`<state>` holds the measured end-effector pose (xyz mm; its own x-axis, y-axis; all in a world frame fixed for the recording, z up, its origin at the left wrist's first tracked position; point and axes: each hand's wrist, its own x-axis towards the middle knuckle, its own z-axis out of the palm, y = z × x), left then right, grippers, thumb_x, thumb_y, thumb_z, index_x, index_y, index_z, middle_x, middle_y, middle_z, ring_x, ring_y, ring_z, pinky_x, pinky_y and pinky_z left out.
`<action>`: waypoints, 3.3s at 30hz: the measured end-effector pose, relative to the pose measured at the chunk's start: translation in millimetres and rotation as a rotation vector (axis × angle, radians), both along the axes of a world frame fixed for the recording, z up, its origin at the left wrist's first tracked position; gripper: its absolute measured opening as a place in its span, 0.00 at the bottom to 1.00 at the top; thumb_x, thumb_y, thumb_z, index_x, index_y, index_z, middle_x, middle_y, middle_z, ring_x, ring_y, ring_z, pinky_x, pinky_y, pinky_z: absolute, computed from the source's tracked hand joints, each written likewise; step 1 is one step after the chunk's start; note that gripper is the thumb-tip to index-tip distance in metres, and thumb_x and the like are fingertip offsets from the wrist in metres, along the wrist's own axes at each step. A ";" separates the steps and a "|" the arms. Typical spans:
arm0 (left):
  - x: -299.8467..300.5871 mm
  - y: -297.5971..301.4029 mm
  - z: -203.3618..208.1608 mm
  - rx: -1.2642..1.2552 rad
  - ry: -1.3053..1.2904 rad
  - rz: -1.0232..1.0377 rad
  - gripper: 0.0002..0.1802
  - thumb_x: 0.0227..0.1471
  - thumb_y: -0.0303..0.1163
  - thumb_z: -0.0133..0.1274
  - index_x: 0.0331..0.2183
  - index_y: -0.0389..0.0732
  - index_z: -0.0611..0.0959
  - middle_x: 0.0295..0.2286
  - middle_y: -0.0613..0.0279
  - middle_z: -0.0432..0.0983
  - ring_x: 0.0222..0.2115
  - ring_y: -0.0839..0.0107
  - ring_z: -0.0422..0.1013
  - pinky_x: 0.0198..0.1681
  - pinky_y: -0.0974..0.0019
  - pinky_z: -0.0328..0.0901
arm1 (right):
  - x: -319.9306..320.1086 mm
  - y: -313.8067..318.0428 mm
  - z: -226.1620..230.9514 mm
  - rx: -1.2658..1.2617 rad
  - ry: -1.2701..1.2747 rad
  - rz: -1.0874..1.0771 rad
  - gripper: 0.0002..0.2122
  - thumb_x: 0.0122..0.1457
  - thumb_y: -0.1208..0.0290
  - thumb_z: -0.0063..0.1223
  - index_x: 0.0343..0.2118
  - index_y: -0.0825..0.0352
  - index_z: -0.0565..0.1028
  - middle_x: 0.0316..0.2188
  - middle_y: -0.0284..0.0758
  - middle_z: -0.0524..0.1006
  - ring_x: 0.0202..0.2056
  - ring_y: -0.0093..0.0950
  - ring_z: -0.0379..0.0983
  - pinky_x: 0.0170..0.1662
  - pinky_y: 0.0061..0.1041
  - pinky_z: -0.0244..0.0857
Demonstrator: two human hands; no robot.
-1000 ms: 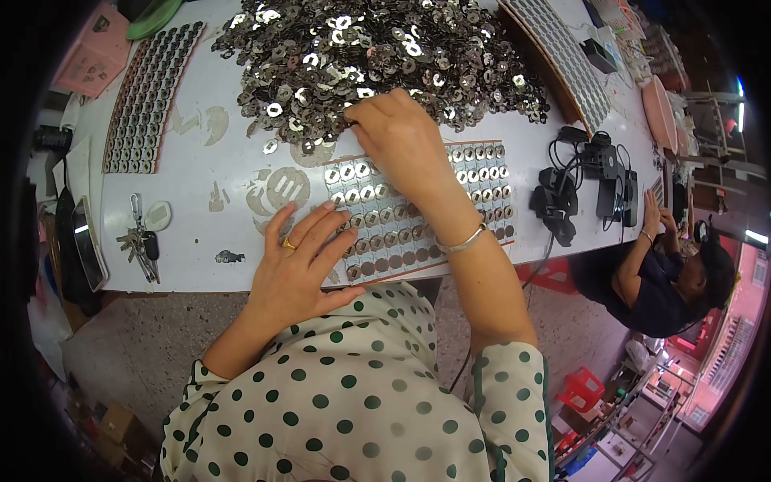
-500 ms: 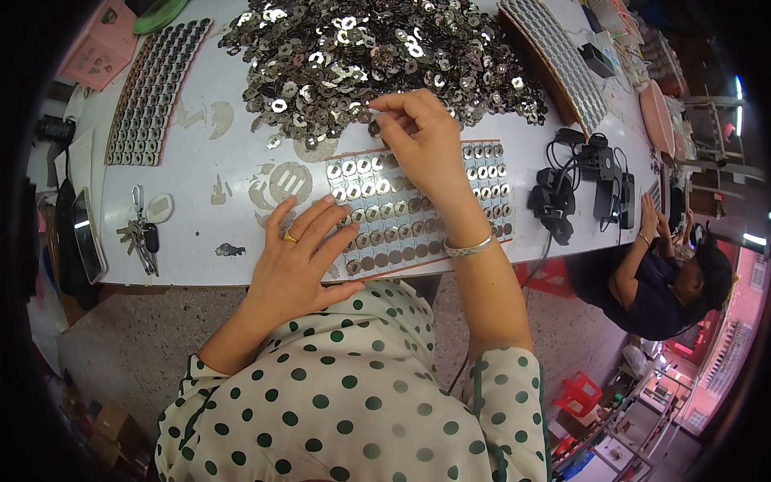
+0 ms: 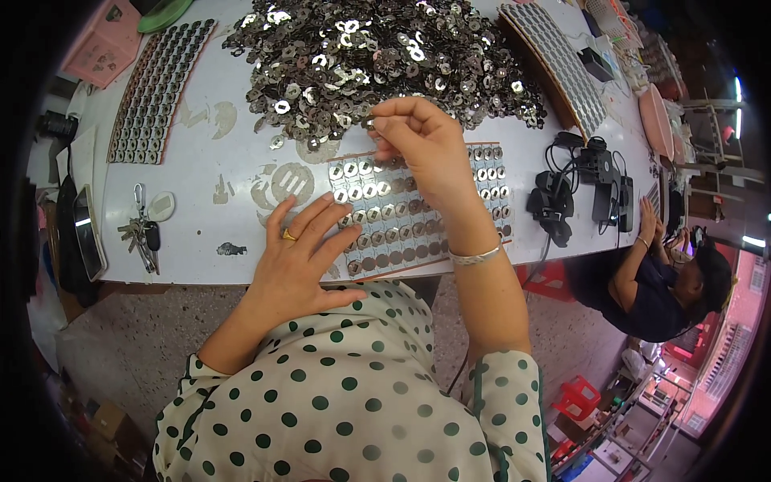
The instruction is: The person assembles small metal washers and metal discs into a plastic tray by hand.
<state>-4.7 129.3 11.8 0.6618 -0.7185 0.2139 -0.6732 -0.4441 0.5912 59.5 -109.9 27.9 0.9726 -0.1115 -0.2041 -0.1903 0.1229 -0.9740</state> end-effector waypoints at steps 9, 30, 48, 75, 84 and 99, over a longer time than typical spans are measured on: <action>31.0 -13.6 -4.4 -0.887 0.723 0.255 0.16 0.58 0.26 0.59 0.48 0.36 0.79 0.42 0.59 0.77 0.42 0.72 0.75 0.47 0.68 0.69 | -41.6 43.1 11.2 0.376 0.128 0.165 0.09 0.65 0.78 0.52 0.47 0.70 0.72 0.30 0.37 0.80 0.26 0.24 0.79 0.32 0.22 0.78; 20.2 -10.4 -5.2 -0.979 1.178 0.193 0.08 0.66 0.30 0.50 0.37 0.36 0.80 0.34 0.67 0.78 0.36 0.82 0.71 0.42 0.73 0.67 | -62.0 37.8 10.7 -0.741 -0.851 0.358 0.11 0.47 0.84 0.63 0.36 0.71 0.80 0.40 0.37 0.77 0.32 0.30 0.74 0.33 0.26 0.71; -12.3 -3.8 -16.3 -0.278 -0.158 -0.097 0.10 0.44 0.23 0.62 0.31 0.38 0.78 0.40 0.59 0.81 0.45 0.61 0.76 0.47 0.54 0.70 | -118.2 -1.2 -1.9 0.547 0.265 -0.015 0.07 0.63 0.80 0.55 0.43 0.72 0.76 0.33 0.39 0.80 0.31 0.28 0.83 0.25 0.18 0.78; -20.8 -8.4 -22.4 -0.216 -0.256 0.011 0.09 0.41 0.26 0.62 0.27 0.42 0.78 0.34 0.69 0.81 0.43 0.71 0.79 0.51 0.56 0.69 | -139.5 24.5 -6.1 -0.706 -0.074 0.236 0.08 0.51 0.75 0.68 0.34 0.65 0.79 0.28 0.32 0.74 0.26 0.27 0.74 0.27 0.25 0.69; -17.7 -7.1 -18.6 -0.262 -0.141 0.028 0.09 0.43 0.25 0.61 0.29 0.42 0.78 0.32 0.66 0.82 0.40 0.69 0.79 0.50 0.57 0.68 | -138.4 21.4 -5.4 -0.807 -0.163 0.305 0.09 0.53 0.74 0.67 0.36 0.65 0.79 0.28 0.32 0.74 0.26 0.27 0.75 0.28 0.25 0.69; -18.2 -16.8 14.0 -0.603 0.945 0.184 0.08 0.60 0.27 0.54 0.42 0.36 0.77 0.27 0.64 0.80 0.29 0.79 0.75 0.36 0.73 0.68 | -128.0 14.7 13.3 0.014 -0.050 0.211 0.15 0.63 0.82 0.53 0.53 0.66 0.78 0.42 0.37 0.77 0.36 0.24 0.78 0.39 0.21 0.74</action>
<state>-23.0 112.5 25.8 0.8269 -0.5423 -0.1489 0.2019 0.0391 0.9786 -68.5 -95.2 41.2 0.9831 0.0982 -0.1548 -0.1644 0.0994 -0.9814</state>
